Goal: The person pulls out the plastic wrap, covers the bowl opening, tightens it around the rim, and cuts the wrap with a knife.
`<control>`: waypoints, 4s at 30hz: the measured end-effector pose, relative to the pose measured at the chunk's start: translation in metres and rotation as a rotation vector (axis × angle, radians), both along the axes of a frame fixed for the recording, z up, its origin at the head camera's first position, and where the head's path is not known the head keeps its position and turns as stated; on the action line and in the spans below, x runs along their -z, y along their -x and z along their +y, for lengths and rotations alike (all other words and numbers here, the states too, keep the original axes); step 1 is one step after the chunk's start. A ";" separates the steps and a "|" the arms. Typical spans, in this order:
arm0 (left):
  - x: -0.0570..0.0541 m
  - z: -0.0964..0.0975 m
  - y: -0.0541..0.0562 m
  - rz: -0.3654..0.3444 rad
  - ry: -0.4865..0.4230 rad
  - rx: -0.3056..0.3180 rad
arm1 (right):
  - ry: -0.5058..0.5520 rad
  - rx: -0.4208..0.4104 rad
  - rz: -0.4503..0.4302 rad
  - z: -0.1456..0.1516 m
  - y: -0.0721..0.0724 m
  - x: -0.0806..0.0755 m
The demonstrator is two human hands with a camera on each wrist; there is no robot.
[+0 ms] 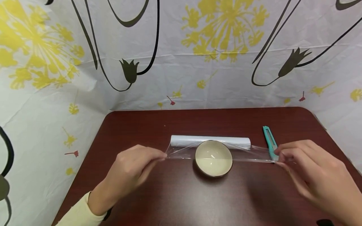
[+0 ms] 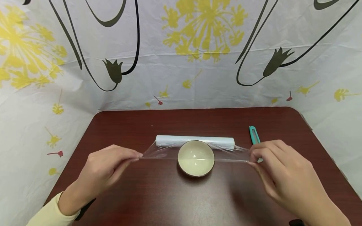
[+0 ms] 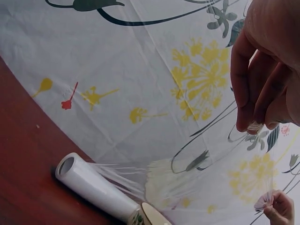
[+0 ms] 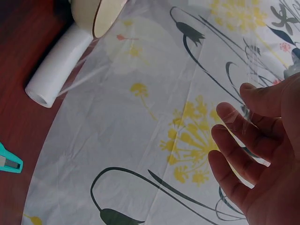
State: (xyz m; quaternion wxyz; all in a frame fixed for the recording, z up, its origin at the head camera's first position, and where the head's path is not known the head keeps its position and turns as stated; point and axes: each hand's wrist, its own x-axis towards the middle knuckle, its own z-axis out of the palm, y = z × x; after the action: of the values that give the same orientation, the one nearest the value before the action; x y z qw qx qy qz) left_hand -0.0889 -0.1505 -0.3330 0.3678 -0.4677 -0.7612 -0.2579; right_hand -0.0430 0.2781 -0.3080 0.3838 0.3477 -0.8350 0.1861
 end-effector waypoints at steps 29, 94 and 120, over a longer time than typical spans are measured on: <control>0.043 -0.006 -0.021 -0.103 0.056 0.240 | -0.011 -0.019 -0.146 0.011 -0.040 0.057; 0.118 -0.006 -0.017 -0.465 0.319 0.157 | -0.182 0.030 -0.410 0.033 -0.033 0.142; 0.124 -0.014 -0.025 -0.493 0.305 0.139 | -0.193 0.052 -0.434 0.038 -0.037 0.140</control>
State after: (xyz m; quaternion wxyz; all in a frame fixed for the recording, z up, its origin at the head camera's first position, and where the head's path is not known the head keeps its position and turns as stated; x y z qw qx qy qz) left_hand -0.0643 -0.1641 -0.4568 0.0787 -0.4918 -0.8238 -0.2710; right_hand -0.0063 0.3161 -0.4480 0.1649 0.3131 -0.9204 0.1661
